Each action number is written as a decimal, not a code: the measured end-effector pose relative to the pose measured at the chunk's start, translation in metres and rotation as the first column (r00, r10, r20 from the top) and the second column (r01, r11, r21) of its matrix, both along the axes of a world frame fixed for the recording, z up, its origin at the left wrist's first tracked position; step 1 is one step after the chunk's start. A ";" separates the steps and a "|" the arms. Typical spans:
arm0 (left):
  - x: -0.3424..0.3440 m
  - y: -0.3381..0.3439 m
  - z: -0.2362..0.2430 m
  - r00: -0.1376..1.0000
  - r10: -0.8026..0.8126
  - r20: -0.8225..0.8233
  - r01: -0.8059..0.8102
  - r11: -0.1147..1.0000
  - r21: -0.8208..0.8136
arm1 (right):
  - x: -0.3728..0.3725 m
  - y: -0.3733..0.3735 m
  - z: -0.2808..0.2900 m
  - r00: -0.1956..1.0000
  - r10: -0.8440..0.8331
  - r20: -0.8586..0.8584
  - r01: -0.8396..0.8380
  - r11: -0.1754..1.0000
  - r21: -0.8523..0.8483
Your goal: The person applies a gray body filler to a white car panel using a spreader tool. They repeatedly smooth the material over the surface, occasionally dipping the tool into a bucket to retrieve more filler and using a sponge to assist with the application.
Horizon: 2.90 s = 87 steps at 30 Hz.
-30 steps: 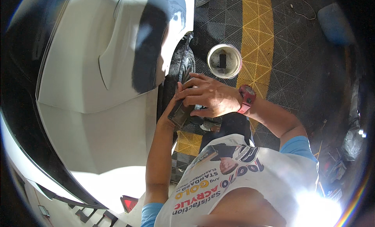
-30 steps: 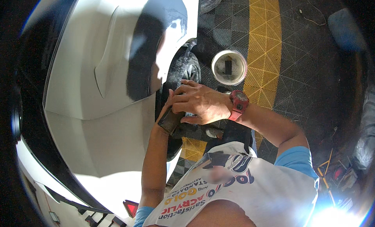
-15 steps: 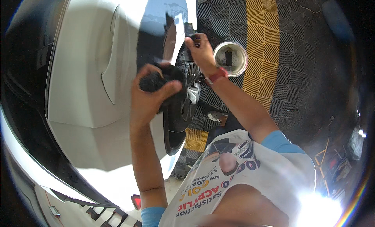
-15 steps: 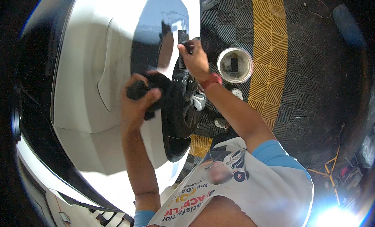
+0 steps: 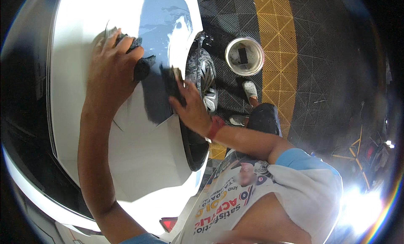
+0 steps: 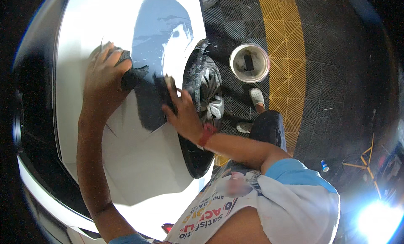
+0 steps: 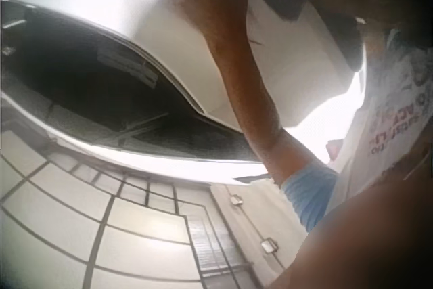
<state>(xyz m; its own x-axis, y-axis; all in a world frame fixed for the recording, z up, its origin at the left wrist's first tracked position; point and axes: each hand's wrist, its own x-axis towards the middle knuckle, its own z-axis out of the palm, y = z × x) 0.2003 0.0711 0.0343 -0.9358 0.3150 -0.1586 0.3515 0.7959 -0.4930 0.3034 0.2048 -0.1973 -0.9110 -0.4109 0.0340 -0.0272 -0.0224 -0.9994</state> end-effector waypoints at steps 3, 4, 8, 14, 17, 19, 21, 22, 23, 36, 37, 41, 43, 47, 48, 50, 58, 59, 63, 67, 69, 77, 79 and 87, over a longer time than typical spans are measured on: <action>-0.008 -0.011 -0.009 0.994 0.049 0.096 -0.043 0.997 -0.063 | 0.001 -0.007 -0.026 0.994 -0.039 -0.099 0.043 0.998 0.036; -0.012 -0.011 -0.012 0.994 0.069 0.087 -0.066 0.997 -0.036 | -0.023 -0.025 -0.045 0.994 -0.109 -0.021 0.110 0.992 0.065; -0.023 -0.002 -0.009 0.993 0.091 0.073 -0.088 0.995 -0.044 | -0.167 -0.068 -0.112 0.975 -0.076 0.207 0.032 0.977 0.211; -0.025 -0.006 -0.014 0.993 0.088 0.078 -0.086 0.996 -0.032 | -0.054 -0.041 -0.029 0.964 -0.220 -0.150 0.239 0.963 0.123; -0.024 0.001 -0.011 0.981 0.163 0.102 -0.158 0.986 -0.058 | -0.069 -0.038 -0.028 0.993 -0.111 0.032 0.105 0.986 0.131; -0.035 0.003 -0.018 0.987 0.133 0.088 -0.129 0.991 -0.048 | -0.140 -0.064 -0.090 0.981 -0.132 0.145 0.095 0.967 0.237; -0.040 0.000 -0.021 0.998 0.032 0.057 -0.030 0.999 -0.030 | -0.195 -0.073 -0.117 0.971 -0.083 0.225 0.001 0.940 0.341; -0.045 0.001 -0.023 0.996 0.048 0.074 -0.046 0.999 -0.027 | -0.196 -0.079 -0.129 0.965 -0.158 0.208 0.080 0.937 0.340; -0.037 -0.003 -0.024 0.990 0.100 0.098 -0.097 0.995 -0.031 | -0.181 -0.074 -0.106 0.944 -0.038 0.328 -0.065 0.953 0.297; -0.045 0.004 -0.023 0.951 0.238 0.200 -0.240 0.971 -0.010 | -0.201 -0.074 -0.112 0.950 -0.020 0.312 -0.071 0.958 0.278; -0.042 0.003 -0.022 0.945 0.255 0.205 -0.256 0.966 -0.020 | -0.171 -0.064 -0.084 0.958 0.020 0.286 -0.077 0.979 0.190; -0.038 0.005 -0.016 0.930 0.303 0.210 -0.302 0.953 -0.038 | -0.110 -0.043 -0.030 0.997 -0.075 -0.020 0.076 0.996 0.054; -0.045 0.006 -0.017 0.936 0.280 0.213 -0.282 0.959 -0.021 | -0.148 -0.076 -0.090 0.984 -0.178 0.034 0.171 0.975 0.141; -0.058 0.008 -0.021 0.951 0.225 0.212 -0.235 0.972 0.023 | -0.240 -0.091 -0.161 0.946 -0.042 0.322 -0.081 0.930 0.357; -0.053 0.007 -0.019 0.945 0.243 0.217 -0.252 0.968 0.017 | -0.227 -0.093 -0.142 0.928 -0.008 0.373 -0.126 0.934 0.335; -0.045 0.005 -0.022 0.955 0.240 0.172 -0.247 0.969 0.020 | -0.163 -0.081 -0.094 0.985 -0.160 0.070 0.145 0.974 0.176; -0.054 0.004 -0.023 0.958 0.219 0.183 -0.229 0.973 0.036 | -0.247 -0.090 -0.153 0.899 -0.021 0.437 -0.123 0.947 0.297; -0.049 0.003 -0.022 0.956 0.229 0.185 -0.238 0.971 0.027 | -0.242 -0.091 -0.139 0.920 -0.018 0.392 -0.098 0.956 0.276; -0.043 -0.002 -0.030 0.968 0.206 0.142 -0.208 0.978 0.001 | -0.142 -0.072 -0.077 0.992 -0.128 0.007 0.124 0.974 0.191; -0.041 -0.001 -0.029 0.951 0.249 0.183 -0.255 0.967 0.010 | -0.138 -0.066 -0.085 0.993 -0.113 0.015 0.109 0.980 0.169; -0.045 0.000 -0.025 0.971 0.178 0.161 -0.183 0.983 0.013 | -0.192 -0.086 -0.136 0.972 -0.120 0.200 0.046 0.940 0.339; -0.024 -0.011 -0.034 0.966 0.101 0.237 -0.093 0.995 -0.047 | -0.072 -0.026 -0.003 0.996 0.061 0.070 -0.063 0.998 0.031; -0.026 -0.013 -0.036 0.966 0.079 0.246 -0.072 0.997 -0.039 | -0.053 -0.024 -0.015 0.999 0.029 -0.014 -0.029 0.999 0.045; -0.033 -0.013 -0.037 0.940 0.065 0.335 -0.046 0.997 -0.066 | -0.130 -0.074 -0.117 0.985 -0.093 0.145 0.062 0.976 0.209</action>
